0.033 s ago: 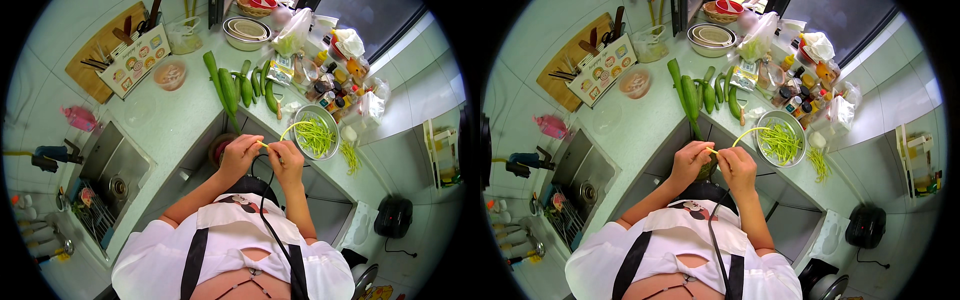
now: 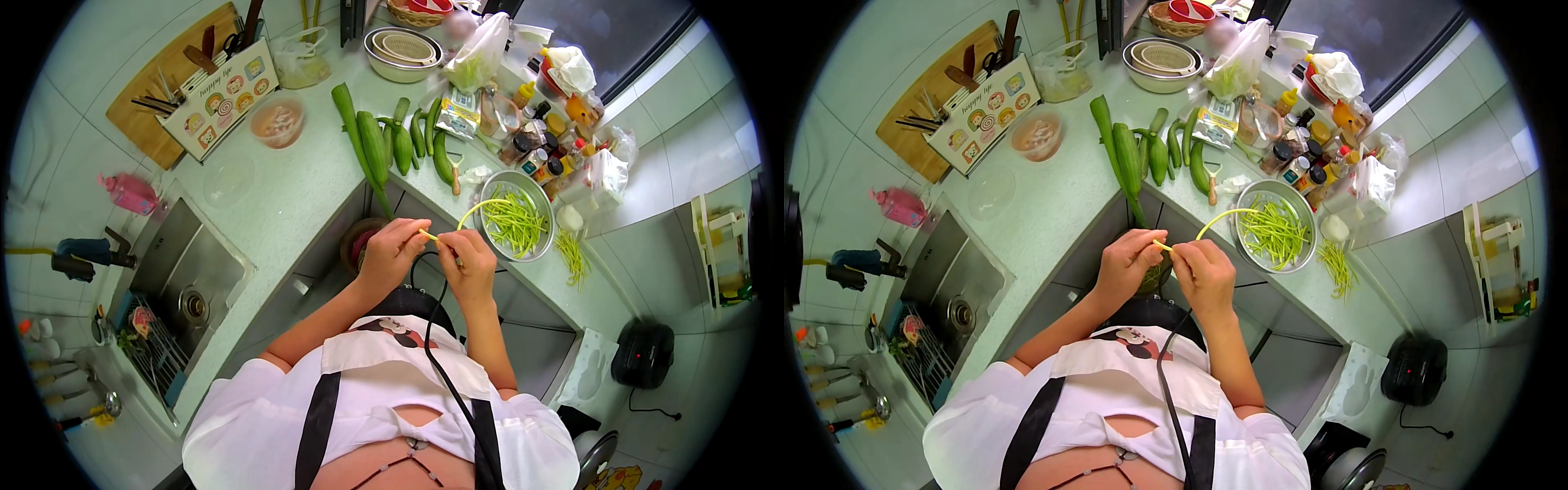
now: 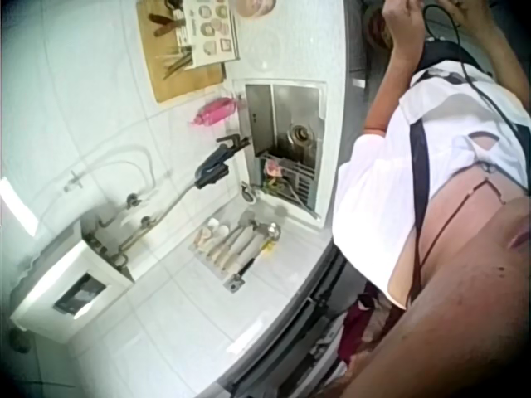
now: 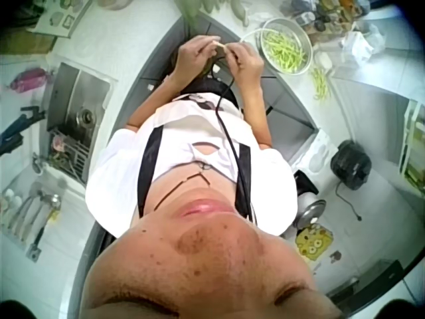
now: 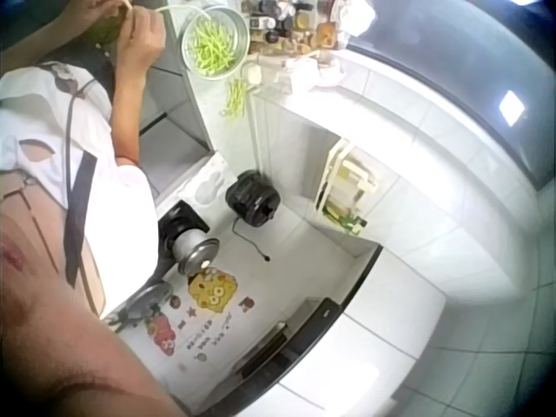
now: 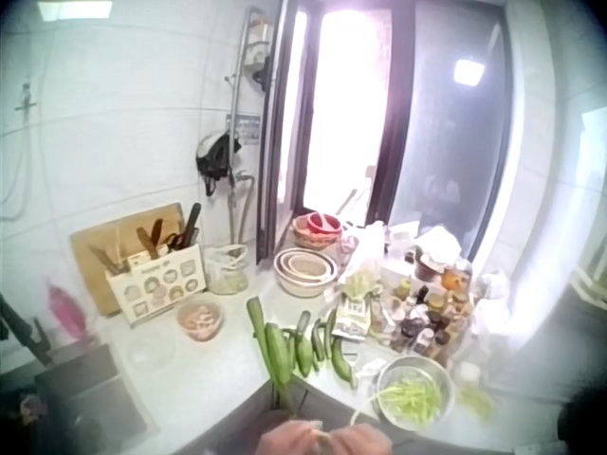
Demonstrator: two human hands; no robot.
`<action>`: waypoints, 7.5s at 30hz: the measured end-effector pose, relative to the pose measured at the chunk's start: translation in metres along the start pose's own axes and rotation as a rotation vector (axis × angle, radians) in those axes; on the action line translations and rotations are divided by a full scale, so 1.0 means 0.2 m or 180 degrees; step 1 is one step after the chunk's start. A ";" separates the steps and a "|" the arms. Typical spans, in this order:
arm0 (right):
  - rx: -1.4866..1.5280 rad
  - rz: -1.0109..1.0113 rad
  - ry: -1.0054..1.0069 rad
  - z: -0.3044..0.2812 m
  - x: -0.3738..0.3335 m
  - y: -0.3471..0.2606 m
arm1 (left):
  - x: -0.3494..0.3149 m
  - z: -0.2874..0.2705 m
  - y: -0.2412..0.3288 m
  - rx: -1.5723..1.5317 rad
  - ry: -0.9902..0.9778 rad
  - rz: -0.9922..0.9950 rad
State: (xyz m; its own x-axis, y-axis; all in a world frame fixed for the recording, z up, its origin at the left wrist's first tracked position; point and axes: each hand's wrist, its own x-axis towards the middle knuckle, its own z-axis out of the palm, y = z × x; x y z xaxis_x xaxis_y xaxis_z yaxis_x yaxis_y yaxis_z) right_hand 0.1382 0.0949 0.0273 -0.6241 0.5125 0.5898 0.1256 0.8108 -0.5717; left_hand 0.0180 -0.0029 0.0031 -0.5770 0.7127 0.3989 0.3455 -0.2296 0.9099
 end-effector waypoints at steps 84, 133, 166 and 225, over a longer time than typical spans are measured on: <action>0.3852 0.2344 0.0975 -0.59 0.08 0.72 | -0.03 0.12 -0.59 0.3428 -0.1420 -0.1353; -0.0875 -0.0437 -0.0703 -0.25 0.10 0.38 | 0.16 0.26 -0.07 0.2290 -0.0456 0.0739; 0.0525 0.0979 -0.0276 -0.17 0.02 0.37 | 0.14 0.31 -0.15 -0.1281 0.0378 -0.1554; 0.3125 0.2317 0.0760 -0.35 0.04 0.55 | 0.14 0.33 -0.22 0.1597 0.0112 0.0132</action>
State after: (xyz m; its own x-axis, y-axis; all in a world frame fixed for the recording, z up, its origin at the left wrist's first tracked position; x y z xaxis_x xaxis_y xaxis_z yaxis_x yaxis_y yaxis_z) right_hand 0.2004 0.2078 0.0089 -0.4826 0.8757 -0.0125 -0.3101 -0.1842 -0.9327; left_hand 0.0356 0.0700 -0.0329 -0.5769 0.6849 0.4451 0.6769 0.0958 0.7298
